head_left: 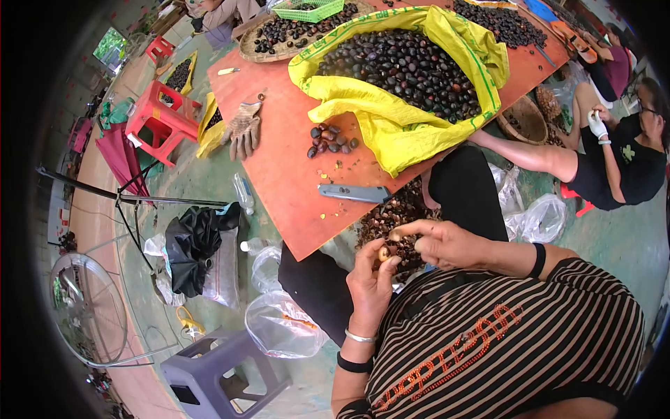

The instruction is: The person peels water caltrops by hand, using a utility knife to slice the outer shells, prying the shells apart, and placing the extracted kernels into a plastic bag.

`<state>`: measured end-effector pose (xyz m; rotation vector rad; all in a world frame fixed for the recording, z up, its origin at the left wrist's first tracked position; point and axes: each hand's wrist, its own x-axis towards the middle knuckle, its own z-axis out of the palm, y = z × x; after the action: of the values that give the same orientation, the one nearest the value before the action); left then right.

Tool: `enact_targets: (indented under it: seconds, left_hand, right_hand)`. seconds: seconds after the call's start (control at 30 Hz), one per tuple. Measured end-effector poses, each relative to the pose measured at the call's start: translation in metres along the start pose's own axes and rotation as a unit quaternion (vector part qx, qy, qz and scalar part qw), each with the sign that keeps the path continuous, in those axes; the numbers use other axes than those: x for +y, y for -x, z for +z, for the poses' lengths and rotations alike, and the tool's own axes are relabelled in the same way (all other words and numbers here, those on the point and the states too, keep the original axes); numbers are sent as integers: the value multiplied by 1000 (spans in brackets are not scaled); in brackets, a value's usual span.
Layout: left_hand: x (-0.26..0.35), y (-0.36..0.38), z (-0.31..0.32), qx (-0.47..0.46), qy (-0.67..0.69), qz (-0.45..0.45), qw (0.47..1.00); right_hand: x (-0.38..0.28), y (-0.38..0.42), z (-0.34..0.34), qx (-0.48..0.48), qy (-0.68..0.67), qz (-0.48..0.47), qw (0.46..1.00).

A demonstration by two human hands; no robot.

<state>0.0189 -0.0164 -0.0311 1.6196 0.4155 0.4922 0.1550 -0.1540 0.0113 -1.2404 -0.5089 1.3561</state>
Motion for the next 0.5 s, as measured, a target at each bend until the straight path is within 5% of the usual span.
enact_targets:
  seconds: [0.13, 0.5]
  left_hand:
    - [5, -1, 1, -29, -45, 25, 998]
    - [12, 0, -2, -35, -74, 45, 996]
  right_hand:
    - [0, 3, 5, -98, -91, 68, 989]
    - [-4, 2, 7, -79, 21, 23, 996]
